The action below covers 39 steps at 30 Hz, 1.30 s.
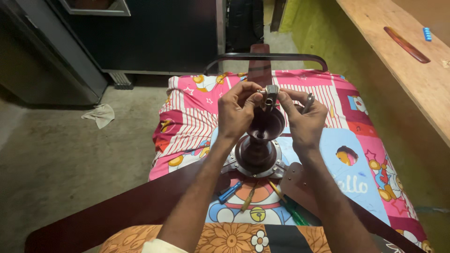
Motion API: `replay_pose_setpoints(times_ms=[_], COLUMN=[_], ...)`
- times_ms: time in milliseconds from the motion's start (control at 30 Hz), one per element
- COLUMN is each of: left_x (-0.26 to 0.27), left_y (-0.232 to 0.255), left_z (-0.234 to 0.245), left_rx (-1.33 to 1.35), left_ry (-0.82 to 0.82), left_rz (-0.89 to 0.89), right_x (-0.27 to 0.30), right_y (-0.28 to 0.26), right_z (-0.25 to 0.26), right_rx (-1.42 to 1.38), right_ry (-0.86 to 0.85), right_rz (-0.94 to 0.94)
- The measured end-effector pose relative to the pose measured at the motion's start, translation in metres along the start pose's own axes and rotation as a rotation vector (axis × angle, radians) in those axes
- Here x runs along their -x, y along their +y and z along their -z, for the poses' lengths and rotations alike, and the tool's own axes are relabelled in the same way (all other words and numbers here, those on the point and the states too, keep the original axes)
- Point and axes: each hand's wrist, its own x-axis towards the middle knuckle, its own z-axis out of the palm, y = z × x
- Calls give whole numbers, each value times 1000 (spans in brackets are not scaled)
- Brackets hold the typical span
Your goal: The person disassembles a ceiling fan motor housing on a bed. They use a screwdriver and wrench to remove screws and detach the top and bottom caps, placing the removed parts on the bed beside the fan.
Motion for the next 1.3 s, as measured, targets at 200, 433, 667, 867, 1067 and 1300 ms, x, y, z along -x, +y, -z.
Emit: replay_pose_setpoints(times_ms=[200,433,667,867,1067,1300], left_x=[4,8,77,110,101,111], left_y=[-7,-26,-36,-32,-27,-24], left_z=[-2,-6,-34,-48,-62,-94], left_rx=[133,495,541,-21,-458,-593], left_ry=[34,180,349,7,-195,-305], left_rz=[32,160,263,342,267,72], right_x=[-2,2,61,90,74,77], right_y=[1,-7,5,40,45,84], right_z=[10,18,25,63,120,156], right_rx=[14,27,-177,3,-90,-74], right_ry=[-87,-75,-69,-152,-141,-196], right_rz=[-53,-44,-483,-575,-755,-845])
